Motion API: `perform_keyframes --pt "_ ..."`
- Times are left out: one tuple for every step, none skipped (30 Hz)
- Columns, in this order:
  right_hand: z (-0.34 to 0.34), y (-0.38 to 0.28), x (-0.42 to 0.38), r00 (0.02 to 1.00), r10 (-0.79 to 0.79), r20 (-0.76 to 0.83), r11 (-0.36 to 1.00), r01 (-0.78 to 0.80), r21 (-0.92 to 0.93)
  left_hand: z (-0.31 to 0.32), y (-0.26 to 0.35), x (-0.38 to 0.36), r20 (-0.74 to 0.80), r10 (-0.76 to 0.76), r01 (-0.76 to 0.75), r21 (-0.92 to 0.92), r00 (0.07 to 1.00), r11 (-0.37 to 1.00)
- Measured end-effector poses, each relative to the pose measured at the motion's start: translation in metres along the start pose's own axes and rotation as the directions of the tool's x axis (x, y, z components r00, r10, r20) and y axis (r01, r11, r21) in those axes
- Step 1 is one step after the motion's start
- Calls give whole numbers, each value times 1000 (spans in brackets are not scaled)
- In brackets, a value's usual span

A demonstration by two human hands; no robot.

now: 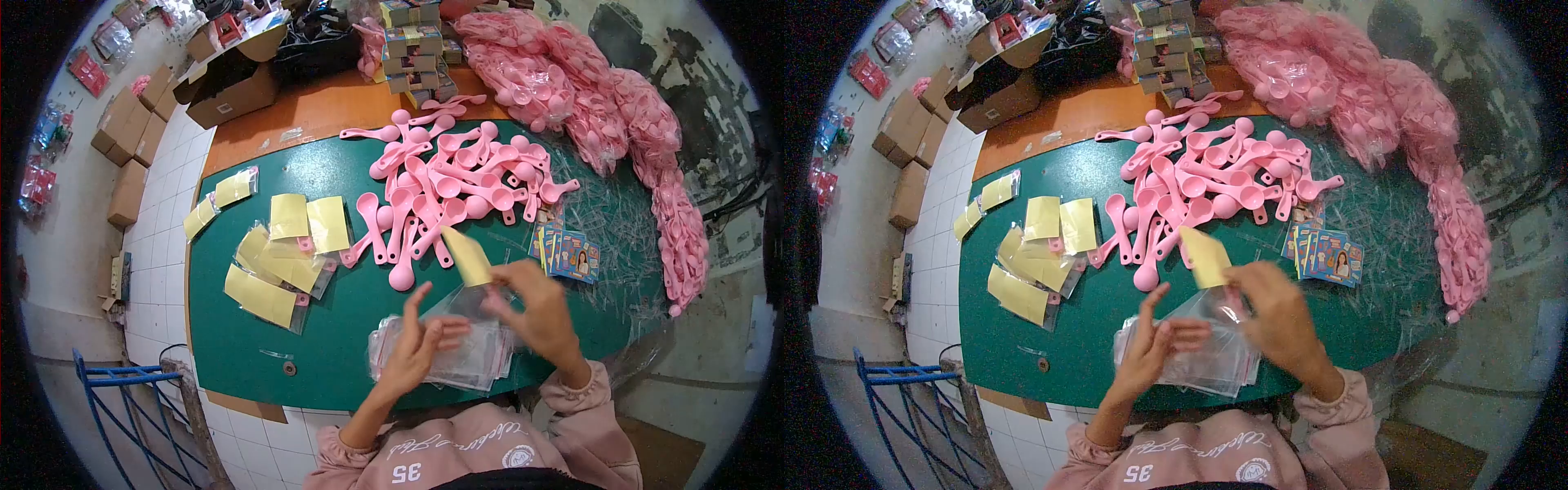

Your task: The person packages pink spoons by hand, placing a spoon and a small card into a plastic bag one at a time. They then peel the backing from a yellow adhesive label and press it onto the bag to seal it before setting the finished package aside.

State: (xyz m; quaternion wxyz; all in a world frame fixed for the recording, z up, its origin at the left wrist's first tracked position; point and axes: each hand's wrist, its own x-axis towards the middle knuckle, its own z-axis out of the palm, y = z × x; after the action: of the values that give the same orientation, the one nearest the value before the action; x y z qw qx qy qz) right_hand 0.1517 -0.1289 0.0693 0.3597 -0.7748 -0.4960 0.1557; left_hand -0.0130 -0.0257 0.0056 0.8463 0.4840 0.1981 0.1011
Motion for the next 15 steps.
perform_keyframes --pt "3 -3 -3 988 -122 100 989 129 -69 5 -1 -5 -4 -1 1 -2 1000 1000" --pt "4 -3 -8 936 -173 308 980 195 -44 10 -2 -10 -1 -38 38 -111 999 993" --pt "5 -4 -13 934 -171 312 980 194 -43 13 -3 -13 7 -75 75 -221 997 972" --pt "7 -6 -18 915 -191 356 975 219 -39 12 -2 -17 -4 -95 93 -178 995 980" --pt "9 -9 -23 892 -210 399 970 242 -32 11 -4 -20 -7 -101 98 -184 995 978" --pt "11 -11 -25 889 -223 401 961 269 -62 9 -7 -21 -21 -89 87 -96 996 992" --pt "14 -10 -27 888 -220 404 962 266 -60 7 -9 -22 -32 -75 75 -6 997 997" --pt "18 -7 -29 893 -216 394 965 257 -53 6 -10 -23 -32 -79 78 -7 996 997" --pt "22 -4 -30 899 -213 382 967 249 -46 5 -10 -22 -57 -71 75 68 996 995" --pt "26 -3 -30 899 -213 382 967 249 -47 4 -10 -21 -81 -60 71 143 995 987" --pt "31 -2 -30 912 -212 350 971 236 -29 5 -8 -20 -81 -58 70 143 995 987" --pt "34 -2 -29 925 -210 318 974 225 -11 6 -5 -19 -117 -48 70 195 992 978" --pt "36 -2 -28 924 -212 317 974 227 -12 8 -4 -18 -152 -35 72 246 988 967" --pt "37 -2 -27 925 -214 313 972 234 -28 6 -7 -18 -152 -34 71 246 988 967" --pt "39 -2 -26 926 -217 309 970 241 -42 4 -13 -18 -151 -23 63 266 988 962"
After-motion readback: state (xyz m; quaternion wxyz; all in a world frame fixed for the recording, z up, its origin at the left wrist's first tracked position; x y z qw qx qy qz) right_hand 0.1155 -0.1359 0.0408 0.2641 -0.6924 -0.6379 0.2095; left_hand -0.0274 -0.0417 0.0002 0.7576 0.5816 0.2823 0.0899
